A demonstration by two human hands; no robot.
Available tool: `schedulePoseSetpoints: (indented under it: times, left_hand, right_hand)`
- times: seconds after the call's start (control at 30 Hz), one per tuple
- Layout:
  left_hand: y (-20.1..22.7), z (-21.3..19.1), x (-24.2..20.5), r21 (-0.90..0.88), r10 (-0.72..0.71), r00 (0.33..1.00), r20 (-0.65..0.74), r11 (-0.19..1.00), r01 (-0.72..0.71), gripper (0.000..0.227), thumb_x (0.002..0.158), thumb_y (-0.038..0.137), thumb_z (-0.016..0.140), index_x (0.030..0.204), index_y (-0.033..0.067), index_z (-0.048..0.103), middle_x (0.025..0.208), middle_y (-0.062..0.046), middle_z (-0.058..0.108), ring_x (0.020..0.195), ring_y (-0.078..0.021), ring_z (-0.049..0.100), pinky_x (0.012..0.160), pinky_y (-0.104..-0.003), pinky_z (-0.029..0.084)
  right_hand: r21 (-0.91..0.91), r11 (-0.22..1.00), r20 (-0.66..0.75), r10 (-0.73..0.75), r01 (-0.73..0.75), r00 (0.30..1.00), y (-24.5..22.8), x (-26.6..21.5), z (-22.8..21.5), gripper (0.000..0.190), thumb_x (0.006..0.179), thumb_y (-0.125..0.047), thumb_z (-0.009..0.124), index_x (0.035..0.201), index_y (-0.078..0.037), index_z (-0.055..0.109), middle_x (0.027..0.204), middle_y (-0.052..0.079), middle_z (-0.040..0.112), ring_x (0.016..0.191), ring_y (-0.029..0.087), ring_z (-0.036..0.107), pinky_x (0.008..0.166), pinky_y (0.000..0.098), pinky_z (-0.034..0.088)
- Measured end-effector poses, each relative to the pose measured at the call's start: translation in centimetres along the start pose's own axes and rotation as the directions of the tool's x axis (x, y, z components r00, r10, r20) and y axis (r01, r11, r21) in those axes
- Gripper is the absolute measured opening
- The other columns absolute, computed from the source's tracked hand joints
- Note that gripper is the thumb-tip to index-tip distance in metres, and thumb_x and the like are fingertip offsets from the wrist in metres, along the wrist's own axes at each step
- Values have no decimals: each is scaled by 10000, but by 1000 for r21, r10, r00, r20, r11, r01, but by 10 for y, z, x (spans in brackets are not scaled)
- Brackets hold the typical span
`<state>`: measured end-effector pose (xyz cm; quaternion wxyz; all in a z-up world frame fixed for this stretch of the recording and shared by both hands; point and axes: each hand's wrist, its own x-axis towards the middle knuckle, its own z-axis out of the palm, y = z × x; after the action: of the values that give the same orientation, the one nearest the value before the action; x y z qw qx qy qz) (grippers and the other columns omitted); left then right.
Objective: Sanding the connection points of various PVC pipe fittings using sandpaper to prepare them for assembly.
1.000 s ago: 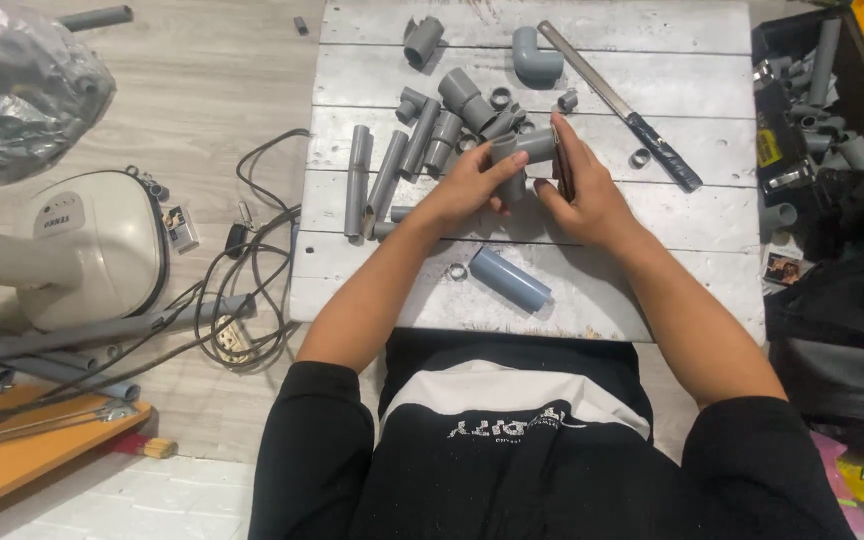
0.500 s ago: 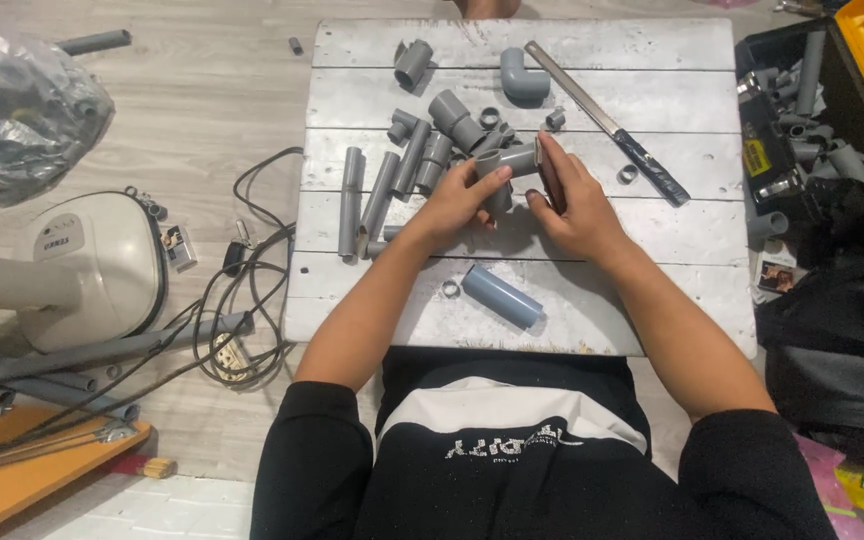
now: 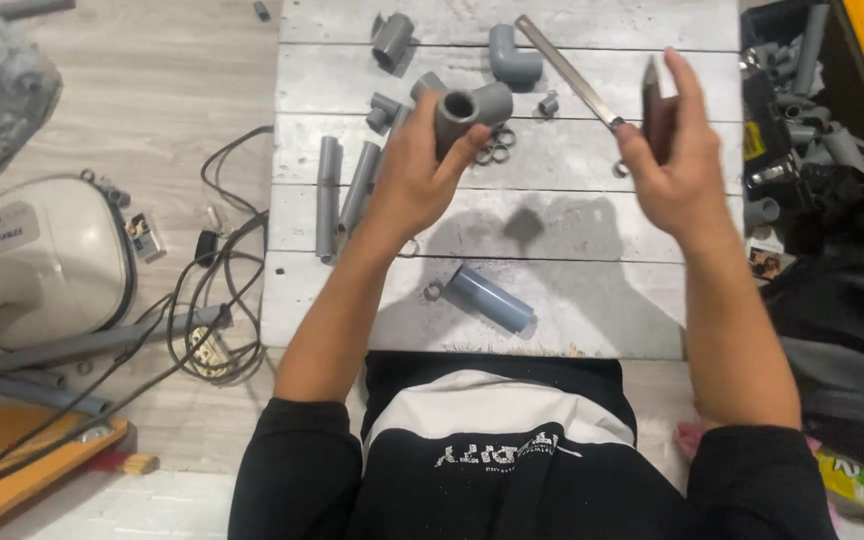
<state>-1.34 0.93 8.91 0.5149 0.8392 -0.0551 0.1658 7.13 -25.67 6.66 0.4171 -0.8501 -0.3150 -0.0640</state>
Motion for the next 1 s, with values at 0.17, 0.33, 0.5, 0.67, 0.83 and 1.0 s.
schedulePoseSetpoints:
  times: [0.17, 0.33, 0.5, 0.67, 0.83, 1.0]
  left_hand:
    - [-27, 15, 13, 55, -36, 994, -107, 998, 42, 402, 934, 495, 524, 1078, 122, 555, 936, -39, 573, 798, -177, 606, 698, -325, 487]
    - [-76, 53, 15, 51, -48, 986, -161, 997, 56, 564, 876, 599, 543, 1206, 142, 566, 1177, -90, 551, 1011, -266, 638, 944, -451, 547]
    - [-97, 56, 4, 229, 120, 982, -147, 970, -84, 508, 862, 499, 700, 1249, 246, 491, 1225, -16, 477, 956, -223, 649, 879, -371, 622]
    - [-92, 52, 4, 255, 95, 987, -127, 965, -60, 494, 845, 395, 747, 1229, 180, 523, 1189, -35, 505, 915, -206, 655, 842, -350, 599]
    - [-78, 55, -2, 44, 38, 989, -145, 999, -32, 514, 877, 434, 660, 1243, 105, 511, 1182, -85, 597, 1003, -245, 675, 893, -380, 562]
    - [-62, 71, -10, -317, -184, 983, 27, 931, 183, 580, 909, 463, 532, 1271, 16, 460, 790, -44, 648, 636, -143, 625, 571, -274, 479]
  right_hand:
    - [-32, 998, 11, -54, 54, 998, -2, 7, 9, 584, 919, 67, 713, 1437, 100, 446, 973, 261, 628, 752, 298, 617, 617, 358, 490]
    - [-107, 988, 23, -111, 113, 994, 22, 0, 40, 585, 789, 67, 681, 1352, 105, 529, 1150, 324, 617, 951, 406, 633, 835, 447, 566]
    - [-6, 999, 11, 44, -44, 999, 28, -9, 57, 527, 865, 11, 665, 1353, 47, 471, 772, 92, 498, 606, 193, 412, 563, 332, 366]
    - [91, 989, -54, 120, -114, 991, 31, -7, 56, 606, 950, -51, 546, 1512, -15, 321, 794, 69, 445, 650, 174, 382, 586, 310, 330]
    - [160, 987, -162, 41, -15, 986, 25, -12, 57, 459, 1069, -61, 360, 1495, 111, 356, 961, 132, 461, 792, 207, 415, 737, 325, 379]
    - [91, 992, -139, -70, 83, 988, 13, -19, 58, 473, 1078, -86, 349, 1487, 150, 339, 943, 158, 466, 787, 225, 409, 778, 359, 374]
